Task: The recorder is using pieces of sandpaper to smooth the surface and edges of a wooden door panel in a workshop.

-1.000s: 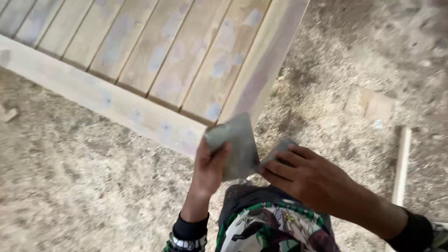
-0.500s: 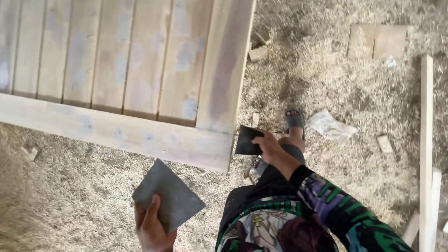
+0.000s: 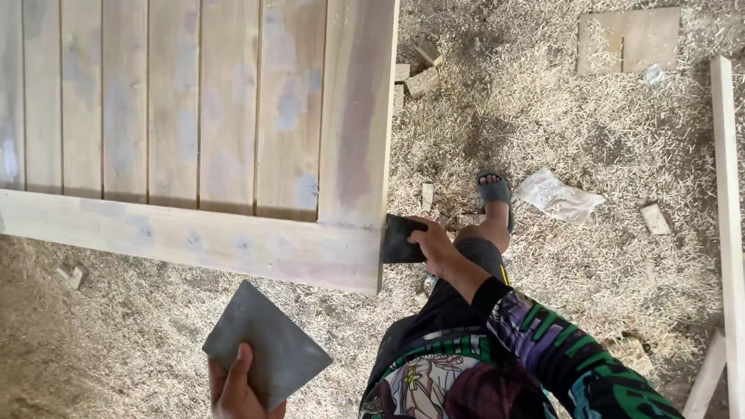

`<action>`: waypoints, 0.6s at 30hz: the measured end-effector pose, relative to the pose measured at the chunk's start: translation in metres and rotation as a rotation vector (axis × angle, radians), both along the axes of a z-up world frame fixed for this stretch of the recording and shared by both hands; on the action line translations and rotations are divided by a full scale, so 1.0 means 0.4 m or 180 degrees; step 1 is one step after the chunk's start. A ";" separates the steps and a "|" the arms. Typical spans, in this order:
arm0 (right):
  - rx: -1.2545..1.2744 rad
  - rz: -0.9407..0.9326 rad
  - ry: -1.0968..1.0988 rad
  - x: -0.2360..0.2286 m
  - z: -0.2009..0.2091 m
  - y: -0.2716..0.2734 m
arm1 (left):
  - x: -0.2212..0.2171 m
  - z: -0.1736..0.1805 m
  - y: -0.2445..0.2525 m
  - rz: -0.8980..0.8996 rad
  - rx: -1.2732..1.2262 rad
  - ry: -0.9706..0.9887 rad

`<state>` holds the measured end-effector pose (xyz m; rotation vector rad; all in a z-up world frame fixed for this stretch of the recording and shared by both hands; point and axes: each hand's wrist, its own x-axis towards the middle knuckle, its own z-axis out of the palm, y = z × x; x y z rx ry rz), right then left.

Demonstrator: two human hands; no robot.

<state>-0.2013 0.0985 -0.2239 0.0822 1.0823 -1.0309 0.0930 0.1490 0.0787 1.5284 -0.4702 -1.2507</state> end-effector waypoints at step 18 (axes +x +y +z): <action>-0.2714 0.1125 0.3417 0.021 0.188 0.095 | -0.079 0.019 -0.051 0.0040 0.0238 0.0011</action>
